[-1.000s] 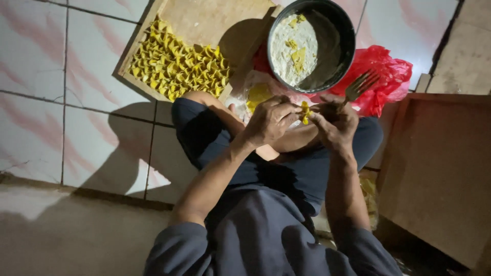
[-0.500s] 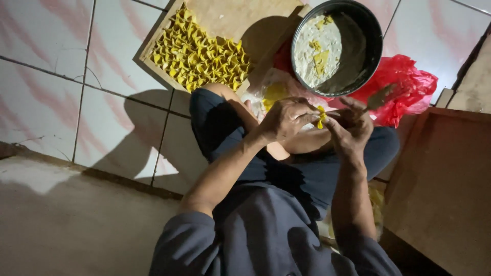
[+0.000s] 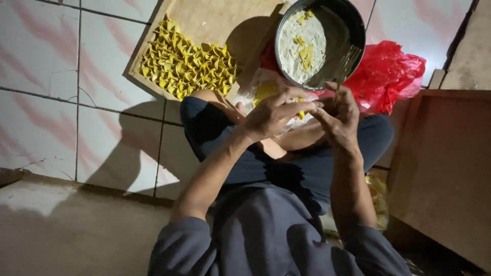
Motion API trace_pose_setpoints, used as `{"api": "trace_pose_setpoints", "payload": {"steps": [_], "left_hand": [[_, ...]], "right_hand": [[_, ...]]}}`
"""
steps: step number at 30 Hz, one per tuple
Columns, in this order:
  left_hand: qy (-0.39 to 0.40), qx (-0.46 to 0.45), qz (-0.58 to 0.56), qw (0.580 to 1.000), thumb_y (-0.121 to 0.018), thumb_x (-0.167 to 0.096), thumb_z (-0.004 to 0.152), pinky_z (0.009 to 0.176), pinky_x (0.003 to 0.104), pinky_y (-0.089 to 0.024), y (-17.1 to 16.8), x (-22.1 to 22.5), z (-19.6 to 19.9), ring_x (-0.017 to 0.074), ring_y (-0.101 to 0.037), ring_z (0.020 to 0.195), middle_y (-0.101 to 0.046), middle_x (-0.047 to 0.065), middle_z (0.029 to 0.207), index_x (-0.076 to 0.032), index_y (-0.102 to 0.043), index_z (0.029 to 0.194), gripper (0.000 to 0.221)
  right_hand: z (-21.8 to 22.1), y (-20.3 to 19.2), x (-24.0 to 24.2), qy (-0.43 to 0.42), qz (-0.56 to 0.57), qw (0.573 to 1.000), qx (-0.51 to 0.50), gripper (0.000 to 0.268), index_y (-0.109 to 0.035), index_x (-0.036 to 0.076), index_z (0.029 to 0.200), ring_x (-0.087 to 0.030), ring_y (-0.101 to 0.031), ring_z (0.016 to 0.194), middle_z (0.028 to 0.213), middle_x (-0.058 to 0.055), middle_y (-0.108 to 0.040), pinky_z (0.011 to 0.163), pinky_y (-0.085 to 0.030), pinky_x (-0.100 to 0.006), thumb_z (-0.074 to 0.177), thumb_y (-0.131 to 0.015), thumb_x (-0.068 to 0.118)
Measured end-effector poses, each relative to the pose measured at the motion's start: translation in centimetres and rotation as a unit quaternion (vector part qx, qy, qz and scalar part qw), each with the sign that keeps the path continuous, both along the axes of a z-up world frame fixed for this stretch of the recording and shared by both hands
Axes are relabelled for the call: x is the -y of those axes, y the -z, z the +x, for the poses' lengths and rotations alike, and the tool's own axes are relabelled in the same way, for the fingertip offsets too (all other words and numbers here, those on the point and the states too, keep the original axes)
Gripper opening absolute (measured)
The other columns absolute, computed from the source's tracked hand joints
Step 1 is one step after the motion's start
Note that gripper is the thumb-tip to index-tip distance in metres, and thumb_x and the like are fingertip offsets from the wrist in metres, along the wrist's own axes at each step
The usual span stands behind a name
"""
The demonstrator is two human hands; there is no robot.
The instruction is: A person is manually preparing dumplings by scooping filling into yellow dough wrappers and folding them on a wooden board.
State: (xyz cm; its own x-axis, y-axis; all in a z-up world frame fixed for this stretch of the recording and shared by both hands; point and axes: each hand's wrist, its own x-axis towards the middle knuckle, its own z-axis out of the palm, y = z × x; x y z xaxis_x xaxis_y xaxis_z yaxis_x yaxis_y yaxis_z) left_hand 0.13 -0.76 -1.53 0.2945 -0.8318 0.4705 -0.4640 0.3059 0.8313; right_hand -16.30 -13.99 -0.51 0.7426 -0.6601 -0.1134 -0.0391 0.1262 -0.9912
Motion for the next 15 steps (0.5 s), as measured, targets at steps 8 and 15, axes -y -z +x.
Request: {"api": "trace_pose_setpoints", "payload": {"steps": [8, 15], "left_hand": [[0.038, 0.25, 0.036, 0.967, -0.066, -0.005, 0.087, 0.08, 0.036, -0.061, 3.0, 0.1, 0.4, 0.0242, -0.069, 0.084, -0.06, 0.003, 0.099, -0.018, -0.066, 0.101, 0.018], [-0.013, 0.202, 0.028, 0.979, -0.065, -0.002, 0.087, 0.07, 0.035, -0.056, 7.5, -1.7, 8.5, 0.0253, -0.061, 0.074, -0.056, 0.004, 0.091, -0.015, -0.066, 0.089, 0.013]], "right_hand": [[-0.3, 0.7, -0.1, -0.002, 0.006, 1.0, 0.022, 0.079, -0.044, 0.005, 0.152, -0.029, -0.075, 0.093, 0.112, -0.022, -0.069, 0.07, -0.06, -0.029, 0.084, -0.08, -0.011], [-1.1, 3.5, 1.2, 0.001, -0.034, 0.999, 0.041, 0.076, -0.036, 0.0, 0.157, -0.032, -0.072, 0.098, 0.133, -0.023, -0.059, 0.08, -0.063, -0.036, 0.092, -0.072, -0.011]]}}
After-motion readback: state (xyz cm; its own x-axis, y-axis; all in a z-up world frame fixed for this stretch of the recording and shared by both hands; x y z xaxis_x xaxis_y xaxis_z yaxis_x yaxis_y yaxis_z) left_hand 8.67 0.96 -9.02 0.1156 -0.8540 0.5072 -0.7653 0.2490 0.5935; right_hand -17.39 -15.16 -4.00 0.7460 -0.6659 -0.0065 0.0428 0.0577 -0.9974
